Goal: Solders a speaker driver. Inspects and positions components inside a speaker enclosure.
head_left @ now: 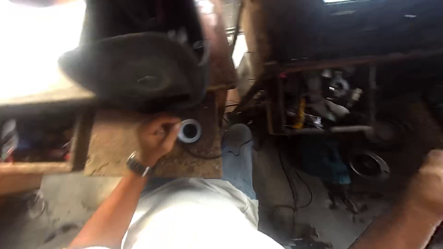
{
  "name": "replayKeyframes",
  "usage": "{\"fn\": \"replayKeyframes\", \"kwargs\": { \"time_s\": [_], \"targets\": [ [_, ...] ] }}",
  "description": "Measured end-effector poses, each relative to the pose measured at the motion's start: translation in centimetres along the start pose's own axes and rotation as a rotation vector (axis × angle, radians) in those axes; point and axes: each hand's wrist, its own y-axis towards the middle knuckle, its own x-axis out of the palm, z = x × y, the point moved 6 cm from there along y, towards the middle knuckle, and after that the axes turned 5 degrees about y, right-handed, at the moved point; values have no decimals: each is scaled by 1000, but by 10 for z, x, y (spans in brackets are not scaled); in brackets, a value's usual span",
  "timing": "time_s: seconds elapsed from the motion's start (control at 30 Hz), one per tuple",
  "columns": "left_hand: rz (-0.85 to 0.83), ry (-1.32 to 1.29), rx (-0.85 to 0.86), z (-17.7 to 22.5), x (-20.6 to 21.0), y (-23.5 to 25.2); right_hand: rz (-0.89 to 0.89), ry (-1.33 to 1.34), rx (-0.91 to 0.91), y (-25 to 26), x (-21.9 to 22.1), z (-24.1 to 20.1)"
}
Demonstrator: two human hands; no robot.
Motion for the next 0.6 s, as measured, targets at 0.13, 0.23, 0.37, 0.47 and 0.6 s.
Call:
{"fn": "replayKeyframes", "kwargs": {
  "time_s": [0.13,0.23,0.37,0.47,0.6],
  "targets": [
    [45,-98,35,-2,-1,4,-185,375,-322,-86,71,-81],
    [49,-94,31,2,-2,3,-351,559,-460,-147,107,-136],
    [41,-91,9,7,-12,5,-559,623,-680,-208,136,-198],
    [-7,-67,-84,16,-33,0,-648,575,-732,-231,151,-226],
    [-20,-13,-198,22,-71,-20,-789,350,-743,-243,176,-243]
  ]
}}
